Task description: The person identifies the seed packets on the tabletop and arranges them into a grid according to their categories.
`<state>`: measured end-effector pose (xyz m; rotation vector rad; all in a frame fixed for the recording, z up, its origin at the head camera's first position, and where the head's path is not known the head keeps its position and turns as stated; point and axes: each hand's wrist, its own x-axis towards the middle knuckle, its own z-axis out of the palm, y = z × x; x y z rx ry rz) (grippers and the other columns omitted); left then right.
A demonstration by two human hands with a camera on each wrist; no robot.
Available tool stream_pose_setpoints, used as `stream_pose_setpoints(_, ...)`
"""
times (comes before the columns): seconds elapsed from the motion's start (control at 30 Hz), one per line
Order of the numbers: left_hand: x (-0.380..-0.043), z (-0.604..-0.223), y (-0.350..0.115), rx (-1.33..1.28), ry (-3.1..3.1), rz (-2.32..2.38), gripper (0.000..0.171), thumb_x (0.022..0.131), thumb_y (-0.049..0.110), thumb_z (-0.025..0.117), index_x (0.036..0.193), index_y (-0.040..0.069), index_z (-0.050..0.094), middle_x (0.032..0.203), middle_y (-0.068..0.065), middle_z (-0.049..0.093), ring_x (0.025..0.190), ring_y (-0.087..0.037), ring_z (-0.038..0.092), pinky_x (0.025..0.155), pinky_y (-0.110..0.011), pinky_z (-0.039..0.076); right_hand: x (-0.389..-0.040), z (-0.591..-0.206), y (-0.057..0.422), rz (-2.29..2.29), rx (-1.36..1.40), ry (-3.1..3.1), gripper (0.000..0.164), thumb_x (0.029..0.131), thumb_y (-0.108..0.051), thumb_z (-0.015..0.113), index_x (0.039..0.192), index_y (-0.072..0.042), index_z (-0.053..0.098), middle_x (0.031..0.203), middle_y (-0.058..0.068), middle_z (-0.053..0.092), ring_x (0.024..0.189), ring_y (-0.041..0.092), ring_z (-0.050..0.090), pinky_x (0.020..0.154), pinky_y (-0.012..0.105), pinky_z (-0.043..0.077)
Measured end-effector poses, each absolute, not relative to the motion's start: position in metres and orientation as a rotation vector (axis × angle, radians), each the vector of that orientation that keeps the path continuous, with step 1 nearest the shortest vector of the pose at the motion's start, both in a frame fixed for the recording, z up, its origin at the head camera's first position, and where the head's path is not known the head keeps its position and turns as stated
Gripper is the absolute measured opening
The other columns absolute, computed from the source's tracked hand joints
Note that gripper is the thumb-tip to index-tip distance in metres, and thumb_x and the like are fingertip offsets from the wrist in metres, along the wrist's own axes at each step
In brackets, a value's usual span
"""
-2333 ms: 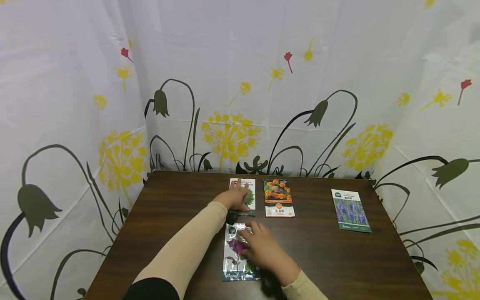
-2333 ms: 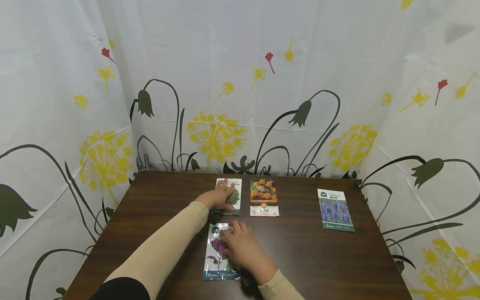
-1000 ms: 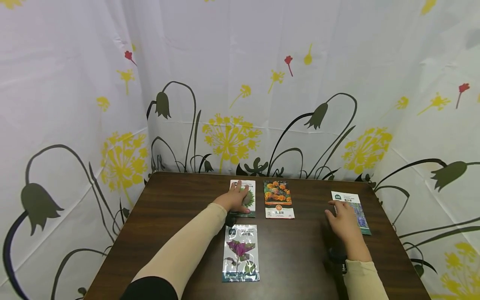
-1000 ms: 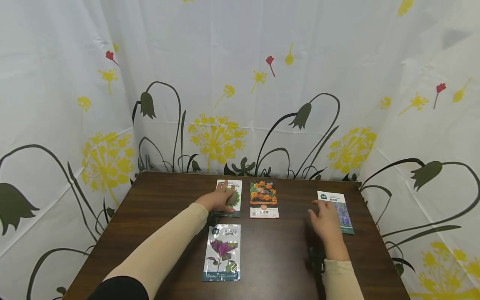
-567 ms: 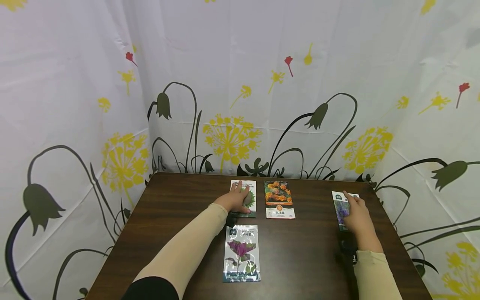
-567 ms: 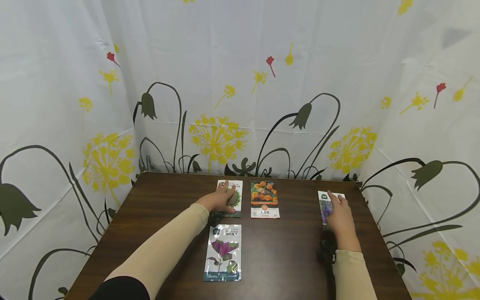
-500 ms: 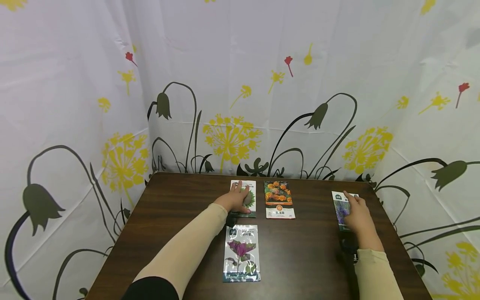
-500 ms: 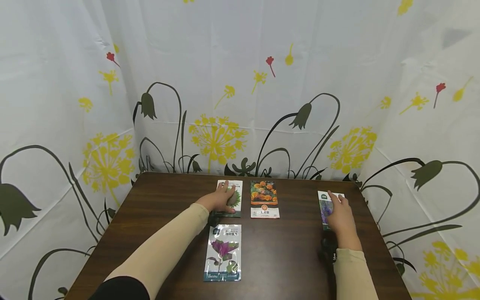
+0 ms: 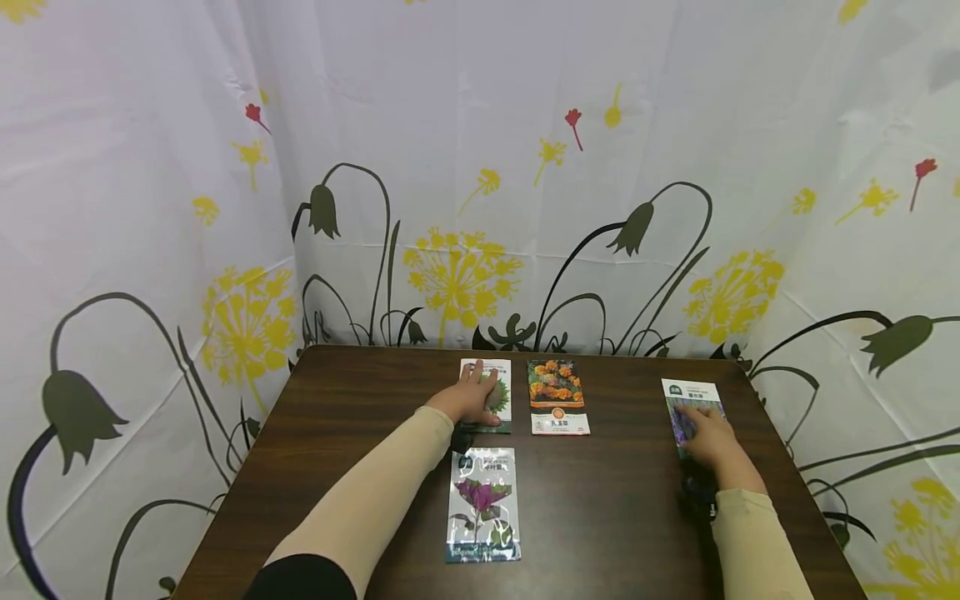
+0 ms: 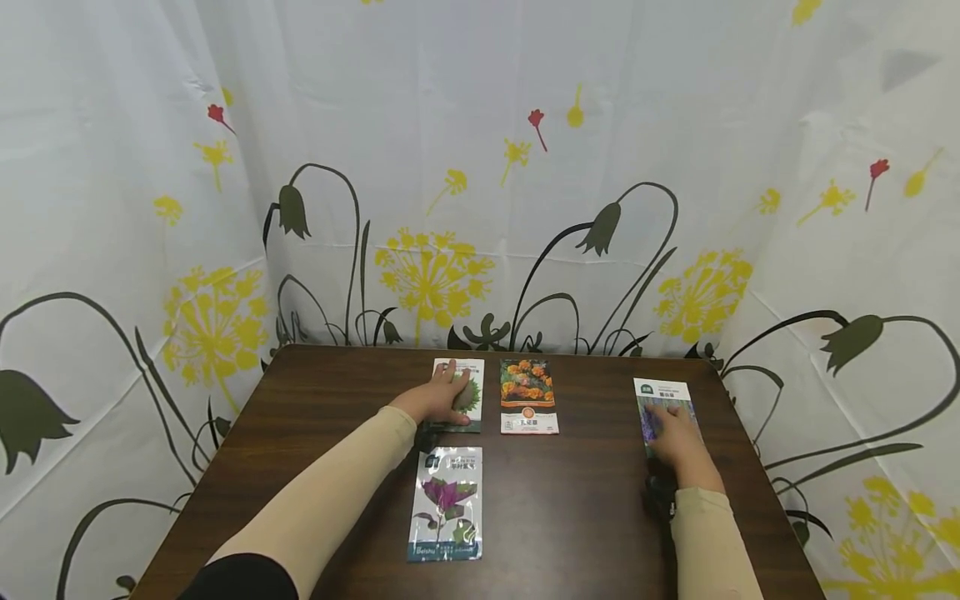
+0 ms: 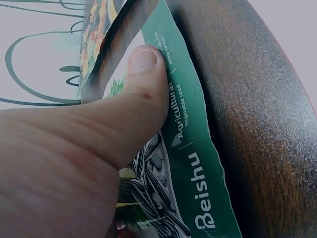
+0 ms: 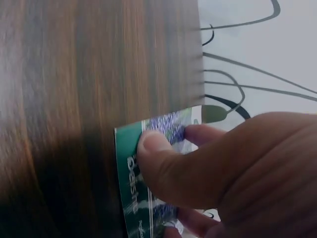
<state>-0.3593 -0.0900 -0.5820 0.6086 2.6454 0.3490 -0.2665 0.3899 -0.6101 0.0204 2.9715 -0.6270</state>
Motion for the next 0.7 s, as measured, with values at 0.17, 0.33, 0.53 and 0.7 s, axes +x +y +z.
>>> stream_pose_setpoints(0.17,-0.3603,-0.5823,-0.0903,0.608,2.644,0.344,0.107,0.096,0.046,0.084,0.175,0.007,0.023,0.181,-0.031,0.004,0.168,-0.054,0.006,0.133,-0.062,0.028,-0.2638,-0.6082,0.3913,-0.641,0.008,2.952,0.073,0.091,-0.007,0.08,0.156,0.0,0.05,0.15,0.049,0.039,0.137,0.075,0.038,0.116,0.081,0.031)
stream_pose_setpoints(0.33,-0.3626,-0.5826,-0.0881,0.631,2.655,0.342,0.107,0.095,0.045,0.085,0.174,0.006,0.025,0.18,-0.032,0.006,0.167,-0.056,0.008,0.133,-0.062,0.028,-0.2606,-0.607,0.392,-0.662,0.028,2.947,0.072,0.092,-0.008,0.079,0.157,0.001,0.049,0.148,0.048,0.038,0.135,0.072,0.039,0.115,0.079,0.032)
stream_pose_setpoints(0.53,-0.3608,-0.5803,-0.0893,0.62,2.645,0.341,0.107,0.096,0.045,0.084,0.174,0.006,0.023,0.18,-0.033,0.005,0.167,-0.056,0.007,0.134,-0.062,0.026,-0.2604,-0.6071,0.3892,-0.667,0.027,2.947,0.072,0.092,-0.008,0.079,0.157,0.0,0.049,0.148,0.048,0.038,0.132,0.074,0.039,0.113,0.08,0.033)
stream_pose_setpoints(0.7,-0.3596,-0.5803,-0.0892,0.61,2.645,0.359,0.107,0.096,0.044,0.085,0.174,0.005,0.024,0.18,-0.033,0.005,0.167,-0.057,0.007,0.134,-0.063,0.026,-0.2572,-0.6068,0.3863,-0.697,0.052,2.929,0.072,0.093,-0.009,0.079,0.158,0.0,0.049,0.146,0.047,0.038,0.129,0.073,0.04,0.111,0.079,0.036)
